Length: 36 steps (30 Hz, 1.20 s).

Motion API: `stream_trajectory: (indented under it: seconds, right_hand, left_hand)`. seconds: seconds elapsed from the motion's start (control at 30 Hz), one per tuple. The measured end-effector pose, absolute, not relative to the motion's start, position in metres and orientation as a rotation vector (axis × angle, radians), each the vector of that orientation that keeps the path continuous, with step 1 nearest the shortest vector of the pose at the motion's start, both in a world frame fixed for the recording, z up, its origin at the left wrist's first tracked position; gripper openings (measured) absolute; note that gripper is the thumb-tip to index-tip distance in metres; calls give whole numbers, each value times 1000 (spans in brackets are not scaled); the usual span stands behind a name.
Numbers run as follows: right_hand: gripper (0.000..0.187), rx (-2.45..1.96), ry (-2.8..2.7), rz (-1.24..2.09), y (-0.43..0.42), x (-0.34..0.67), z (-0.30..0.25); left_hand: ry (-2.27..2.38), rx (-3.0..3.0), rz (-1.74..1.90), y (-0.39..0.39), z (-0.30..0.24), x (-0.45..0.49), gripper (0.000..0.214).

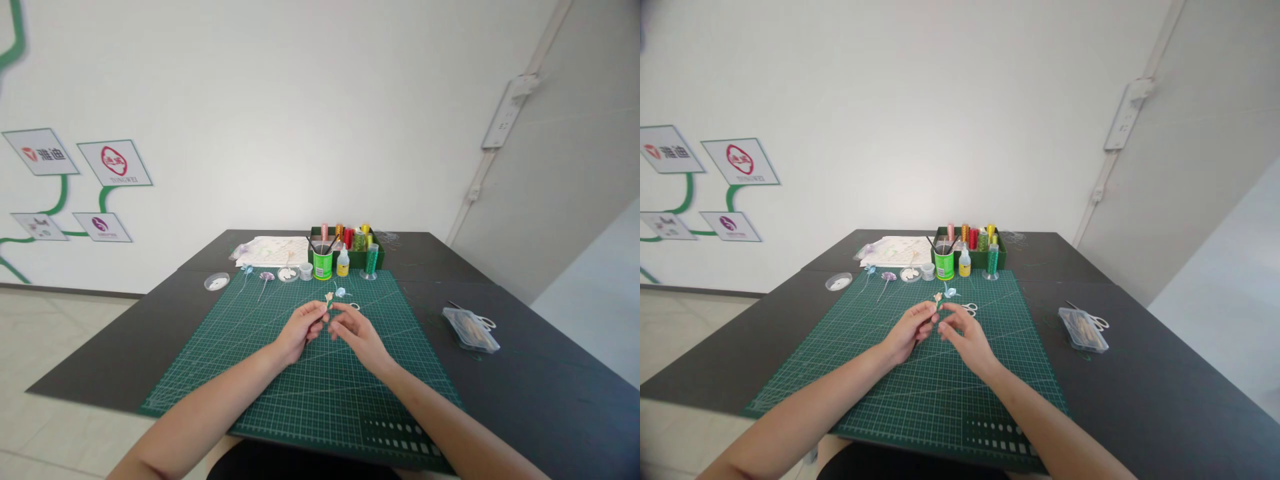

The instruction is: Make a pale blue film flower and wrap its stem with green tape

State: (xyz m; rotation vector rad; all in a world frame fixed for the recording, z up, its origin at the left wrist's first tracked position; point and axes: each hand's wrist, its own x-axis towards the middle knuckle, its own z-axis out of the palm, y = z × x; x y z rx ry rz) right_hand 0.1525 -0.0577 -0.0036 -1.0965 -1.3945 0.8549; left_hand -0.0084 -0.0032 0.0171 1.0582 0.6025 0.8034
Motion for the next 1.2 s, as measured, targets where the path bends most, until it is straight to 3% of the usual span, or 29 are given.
stream_trajectory:
  seconds: [0.1,0.6,0.87,1.2]
  right_hand:
    - [26,-1147,-1386,838,-60,152,-3]
    - [30,-1142,-1517,681,-75,170,28]
    - [22,-1153,-1468,676,-67,182,32]
    - [26,-1210,-1379,703,-52,188,23]
  left_hand:
    - [620,1077,822,0,15,-10,43]
    - [787,1440,684,9,6,-11,39]
    - [671,1714,452,-1,-2,-9,27]
    - [592,1899,452,-18,13,-12,22]
